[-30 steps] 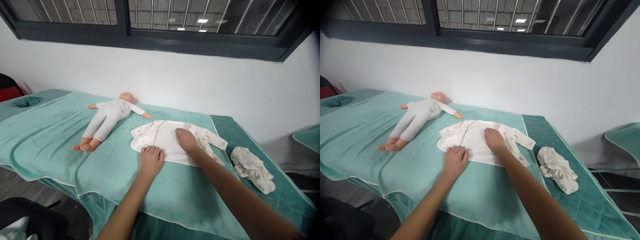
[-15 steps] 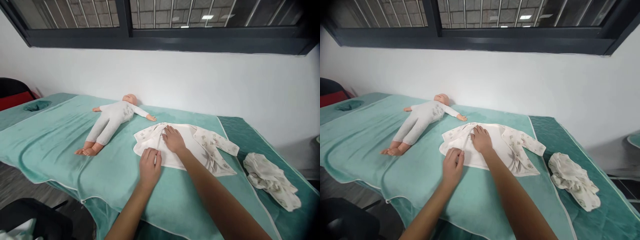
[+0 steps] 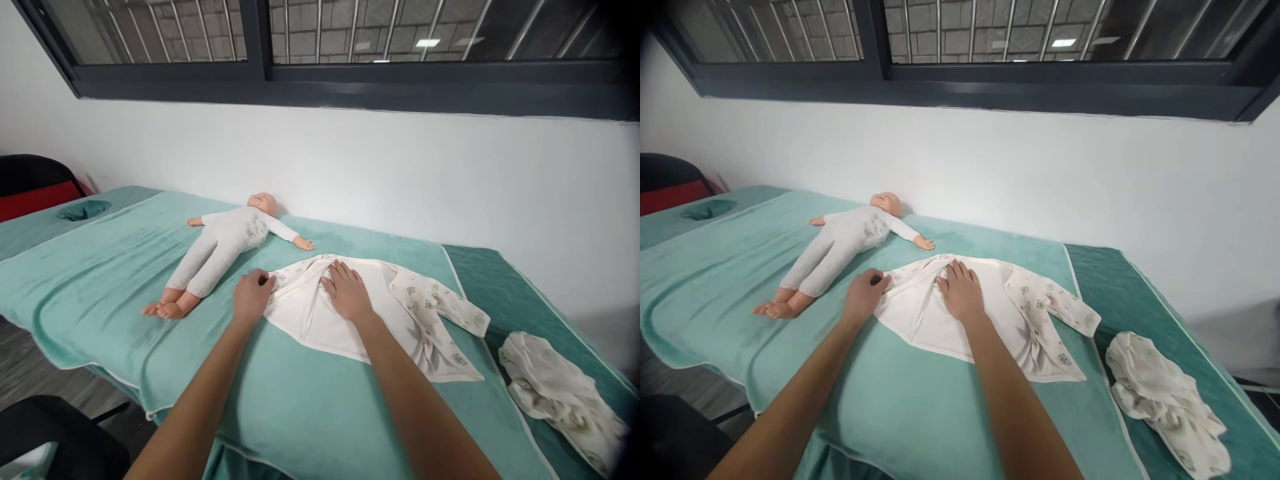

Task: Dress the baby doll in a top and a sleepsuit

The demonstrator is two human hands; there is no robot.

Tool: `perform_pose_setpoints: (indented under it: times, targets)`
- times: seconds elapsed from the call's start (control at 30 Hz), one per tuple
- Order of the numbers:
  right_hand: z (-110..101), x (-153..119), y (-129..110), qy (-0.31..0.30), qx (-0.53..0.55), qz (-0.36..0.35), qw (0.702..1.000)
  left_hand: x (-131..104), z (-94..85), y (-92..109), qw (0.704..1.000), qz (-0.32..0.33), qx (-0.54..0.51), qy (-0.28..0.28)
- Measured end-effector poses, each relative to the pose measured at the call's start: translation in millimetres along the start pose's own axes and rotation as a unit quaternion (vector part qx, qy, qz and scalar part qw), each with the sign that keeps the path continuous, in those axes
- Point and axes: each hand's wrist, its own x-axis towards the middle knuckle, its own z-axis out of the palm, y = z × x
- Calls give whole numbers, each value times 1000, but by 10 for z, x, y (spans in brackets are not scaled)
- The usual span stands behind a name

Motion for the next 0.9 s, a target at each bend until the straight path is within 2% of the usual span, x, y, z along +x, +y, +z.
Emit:
perform_pose_setpoints:
  times: [0.07,0.13,0.33,0.43,0.5,0.53,0.7,0.8,0.9]
  targets:
    - [-4,0,8,3,6,-4,1000,109,13,-14,997,-17,-70,10]
    - [-6,0,18,7,15,-4,1000,235,28,-35,994,-32,-98,40]
    - [-20,28,43,11,48,11,999,510,112,-49,994,-55,-65,63]
    - [-33,44,49,22,65,21,997,501,127,-11,993,-21,-40,113]
    - [-42,45,52,24,72,24,997,410,114,34,987,29,-28,157]
    - [-46,42,54,23,75,24,997,334,104,63,985,54,-20,160]
    - [-47,19,62,11,67,3,998,-228,95,207,986,149,74,25]
    - [-39,22,69,15,77,0,997,-510,118,261,979,154,131,28]
    - [-56,40,87,42,162,10,986,-681,134,365,978,164,111,58]
